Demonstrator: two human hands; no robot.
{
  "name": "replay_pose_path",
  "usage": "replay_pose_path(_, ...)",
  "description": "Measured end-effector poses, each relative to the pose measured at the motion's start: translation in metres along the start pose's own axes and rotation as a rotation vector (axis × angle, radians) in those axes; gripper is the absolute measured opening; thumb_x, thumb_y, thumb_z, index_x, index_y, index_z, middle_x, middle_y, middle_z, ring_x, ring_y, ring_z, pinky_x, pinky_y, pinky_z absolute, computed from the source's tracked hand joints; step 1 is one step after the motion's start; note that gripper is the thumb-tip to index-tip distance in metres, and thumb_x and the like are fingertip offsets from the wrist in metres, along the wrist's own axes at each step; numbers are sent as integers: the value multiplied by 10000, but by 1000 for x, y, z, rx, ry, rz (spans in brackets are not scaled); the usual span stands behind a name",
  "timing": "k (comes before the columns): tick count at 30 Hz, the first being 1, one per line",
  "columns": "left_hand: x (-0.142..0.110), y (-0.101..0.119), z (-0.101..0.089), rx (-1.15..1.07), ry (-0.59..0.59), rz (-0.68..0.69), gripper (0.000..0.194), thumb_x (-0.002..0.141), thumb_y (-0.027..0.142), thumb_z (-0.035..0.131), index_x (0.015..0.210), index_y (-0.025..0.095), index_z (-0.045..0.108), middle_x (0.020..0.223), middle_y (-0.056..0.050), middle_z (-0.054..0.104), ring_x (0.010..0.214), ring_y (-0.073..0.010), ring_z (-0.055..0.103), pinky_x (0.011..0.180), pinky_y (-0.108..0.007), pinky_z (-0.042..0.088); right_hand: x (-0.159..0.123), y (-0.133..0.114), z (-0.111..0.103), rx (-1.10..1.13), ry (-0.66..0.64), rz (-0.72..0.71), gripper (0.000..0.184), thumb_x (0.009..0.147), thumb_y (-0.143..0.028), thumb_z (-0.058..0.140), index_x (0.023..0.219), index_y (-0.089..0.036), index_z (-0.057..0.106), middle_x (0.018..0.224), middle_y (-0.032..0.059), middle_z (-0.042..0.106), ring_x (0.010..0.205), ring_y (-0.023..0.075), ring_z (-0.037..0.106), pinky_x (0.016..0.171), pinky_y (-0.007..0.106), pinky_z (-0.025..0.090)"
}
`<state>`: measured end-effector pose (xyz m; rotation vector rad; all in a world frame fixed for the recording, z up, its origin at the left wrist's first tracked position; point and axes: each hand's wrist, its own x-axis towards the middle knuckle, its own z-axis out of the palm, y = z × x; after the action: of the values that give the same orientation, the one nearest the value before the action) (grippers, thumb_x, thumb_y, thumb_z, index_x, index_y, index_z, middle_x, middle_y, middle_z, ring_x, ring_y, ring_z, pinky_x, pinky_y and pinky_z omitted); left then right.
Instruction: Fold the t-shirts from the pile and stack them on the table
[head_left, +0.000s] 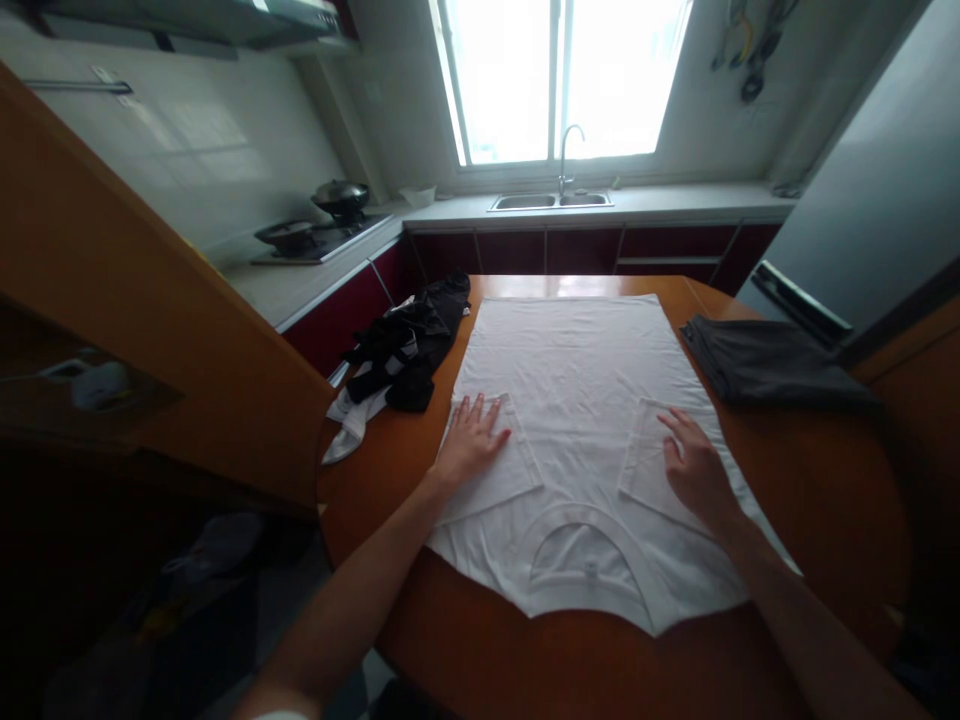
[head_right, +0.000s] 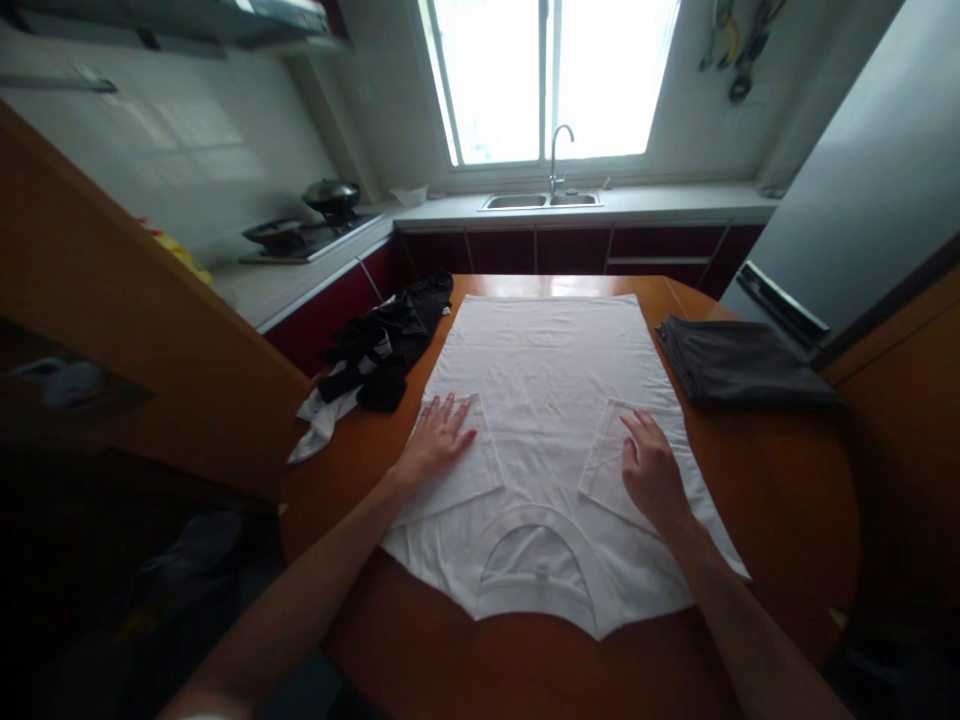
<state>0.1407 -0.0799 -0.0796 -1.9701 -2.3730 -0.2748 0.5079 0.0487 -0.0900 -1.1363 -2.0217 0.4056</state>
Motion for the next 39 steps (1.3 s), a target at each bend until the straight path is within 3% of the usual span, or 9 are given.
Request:
replay_pose_path(5, -1, 1, 1, -9, 27, 17, 669, 1018, 559, 366, 1560, 168, 386, 1642, -135, 313, 1539, -332, 207, 1237, -478, 221, 0, 0, 0, -14, -8, -4, 431, 907, -225, 440, 1280, -155, 645, 1451, 150, 557, 1391, 294, 473, 1178, 528, 376)
replay_pose_path(9, -3, 2, 2, 21, -32, 31, 671, 1009, 573, 388, 1560, 191, 392, 1646, -138, 299, 1534, -370, 202, 1229, -526, 213, -1, 1, 1, -8, -8, -1, 427, 902, -228, 448, 1277, -179, 647, 1452, 130, 559, 1389, 287, 474, 1178, 530, 374)
replay_pose_path(19, -3, 3, 2, 6, -19, 14, 676, 991, 586, 425, 1553, 210, 414, 1643, -115, 316, 1532, -380, 201, 1238, -517, 204, -1, -2, 1, -16, -20, 10, 411, 893, -230, 450, 1229, -147, 672, 1423, 165, 580, 1360, 300, 506, 1162, 524, 395)
replay_pose_path(25, -5, 9, -7, -26, 40, 54, 636, 1018, 529, 400, 1557, 192, 394, 1642, -110, 320, 1540, -316, 210, 1244, -501, 210, -1, 0, 1, -21, -18, 8, 413, 897, -235, 454, 1237, -147, 670, 1426, 159, 576, 1361, 292, 503, 1168, 504, 393)
replay_pose_path(29, -6, 11, -6, -21, -33, 101, 626, 1018, 556, 394, 1564, 249, 383, 1662, -93, 274, 1544, -331, 192, 1232, -558, 204, -1, 3, 3, -49, -37, -1, 430, 917, -246, 441, 1276, -140, 651, 1449, 168, 555, 1371, 294, 491, 1169, 505, 390)
replay_pose_path(36, -6, 10, -1, 0, -94, 103, 655, 1021, 572, 376, 1582, 236, 345, 1677, -115, 214, 1550, -338, 161, 1236, -562, 170, -15, 6, 14, -346, -257, 32, 553, 1007, -381, 348, 1464, -105, 492, 1584, 210, 396, 1494, 352, 307, 1185, 634, 253)
replay_pose_path(39, -6, 9, -3, -15, -114, 93, 666, 1019, 579, 372, 1584, 227, 339, 1681, -113, 198, 1553, -337, 143, 1237, -565, 158, -18, 4, 15, -428, -345, 66, 569, 1015, -373, 316, 1497, -102, 449, 1615, 201, 345, 1513, 333, 268, 1196, 619, 225)
